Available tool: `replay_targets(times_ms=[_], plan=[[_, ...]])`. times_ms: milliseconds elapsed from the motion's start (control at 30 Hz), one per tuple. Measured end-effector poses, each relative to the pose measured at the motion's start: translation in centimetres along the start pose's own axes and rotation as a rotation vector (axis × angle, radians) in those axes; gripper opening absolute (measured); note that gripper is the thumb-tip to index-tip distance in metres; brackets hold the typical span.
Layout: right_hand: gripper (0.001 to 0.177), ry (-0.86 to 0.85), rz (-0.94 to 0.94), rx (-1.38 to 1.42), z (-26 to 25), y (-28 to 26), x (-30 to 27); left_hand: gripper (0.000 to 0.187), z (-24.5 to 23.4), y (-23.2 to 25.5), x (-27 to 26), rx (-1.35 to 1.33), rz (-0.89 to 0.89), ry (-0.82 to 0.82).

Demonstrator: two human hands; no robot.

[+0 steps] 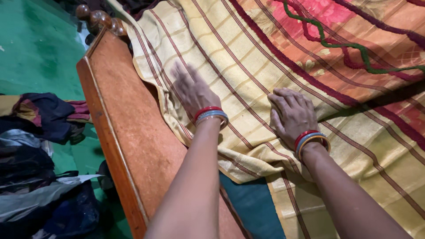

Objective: The person folds a dark pillowcase with a tree design on a bed, then smooths and folds a yellow and red striped bedsheet. The person uses both hands to align edges and press down folds, leaving the folded items on the bed.

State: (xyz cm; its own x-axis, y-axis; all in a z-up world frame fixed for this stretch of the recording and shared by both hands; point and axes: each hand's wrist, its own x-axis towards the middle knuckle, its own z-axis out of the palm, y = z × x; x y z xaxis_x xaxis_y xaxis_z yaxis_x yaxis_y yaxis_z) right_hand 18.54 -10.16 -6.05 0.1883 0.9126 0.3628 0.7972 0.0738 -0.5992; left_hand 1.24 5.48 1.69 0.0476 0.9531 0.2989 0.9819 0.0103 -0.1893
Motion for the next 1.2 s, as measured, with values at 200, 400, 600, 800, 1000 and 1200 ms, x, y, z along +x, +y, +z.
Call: replay_targets(times_ms=[200, 400, 600, 800, 1000, 1200], plan=[[0.04, -0.006, 0.004, 0.0, -0.1, 0.2, 0.1, 0.109, 5.5, -3.7, 1.0, -0.211, -0.444, -0.077], [0.04, -0.018, 0.006, -0.005, 0.0, 0.2, 0.0, 0.142, 8.3, -4.6, 3.5, -0.425, -0.675, -0.233], [0.041, -0.025, -0.004, 0.005, -0.1, 0.5, 0.1, 0.137, 7.6, -6.4, 6.7, -0.517, -0.716, -0.356], [0.041, -0.026, -0.002, 0.014, 0.0, 0.6, -0.1, 0.137, 6.6, -6.8, 6.8, -0.576, -0.703, -0.391], [0.038, -0.007, 0.013, -0.003, -0.1, 0.2, 0.2, 0.129, 6.5, -8.0, 6.1, -0.421, -0.562, -0.45], [0.038, 0.014, 0.024, -0.001, -0.2, 0.2, 0.5, 0.136, 8.4, -6.8, 5.7, -0.264, -0.659, -0.493]])
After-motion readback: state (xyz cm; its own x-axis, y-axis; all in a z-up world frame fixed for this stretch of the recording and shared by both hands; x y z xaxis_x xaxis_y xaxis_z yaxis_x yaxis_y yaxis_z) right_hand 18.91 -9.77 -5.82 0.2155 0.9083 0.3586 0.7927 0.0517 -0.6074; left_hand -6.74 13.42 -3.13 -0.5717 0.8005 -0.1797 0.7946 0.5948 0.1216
